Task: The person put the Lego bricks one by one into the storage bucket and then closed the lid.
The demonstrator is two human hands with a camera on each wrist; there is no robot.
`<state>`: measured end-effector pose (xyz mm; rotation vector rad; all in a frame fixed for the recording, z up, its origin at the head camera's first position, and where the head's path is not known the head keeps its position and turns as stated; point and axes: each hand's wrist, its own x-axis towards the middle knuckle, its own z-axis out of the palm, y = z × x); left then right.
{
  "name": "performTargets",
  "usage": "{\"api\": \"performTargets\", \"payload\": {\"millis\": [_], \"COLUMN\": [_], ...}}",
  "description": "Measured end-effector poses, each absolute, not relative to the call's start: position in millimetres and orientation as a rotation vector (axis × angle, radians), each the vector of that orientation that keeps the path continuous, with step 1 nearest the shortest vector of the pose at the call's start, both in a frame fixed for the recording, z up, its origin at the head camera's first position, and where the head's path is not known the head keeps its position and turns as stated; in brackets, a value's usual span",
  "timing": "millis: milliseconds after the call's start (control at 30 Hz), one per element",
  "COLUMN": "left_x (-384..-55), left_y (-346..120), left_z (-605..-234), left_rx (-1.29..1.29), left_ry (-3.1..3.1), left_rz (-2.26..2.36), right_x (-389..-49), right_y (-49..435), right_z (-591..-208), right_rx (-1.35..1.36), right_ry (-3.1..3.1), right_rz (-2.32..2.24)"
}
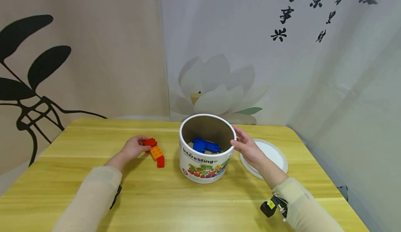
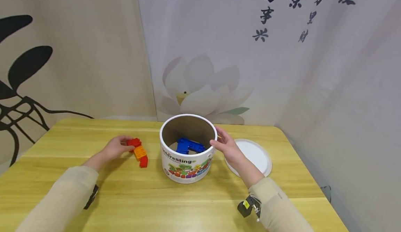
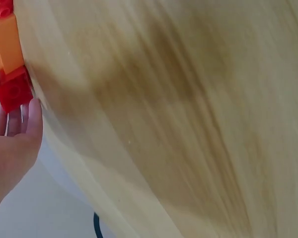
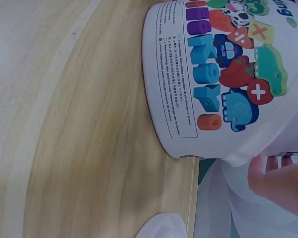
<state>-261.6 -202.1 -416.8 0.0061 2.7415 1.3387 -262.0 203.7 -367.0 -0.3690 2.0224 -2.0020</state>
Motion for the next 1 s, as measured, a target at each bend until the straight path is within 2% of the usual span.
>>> {"api": "performTargets", "payload": {"millis": [233, 1000], "left_x": [-255.8, -247.7], "left_y": [-209.1, -213.1], "left_z": [-405.8, -346.3], "left_rx": [-0.031, 0.129], "left_ry": [2.723, 2.735], "left_rz": [1.371, 1.425], "right_x": [-260.5, -258.4], "right_y": [202.2, 201.1], "right_z": [-366.1, -363.6], "right_rx": [-0.362, -0.330], "right_ry": [2.025, 2.022], "right_rz": [-1.997, -1.995]}}
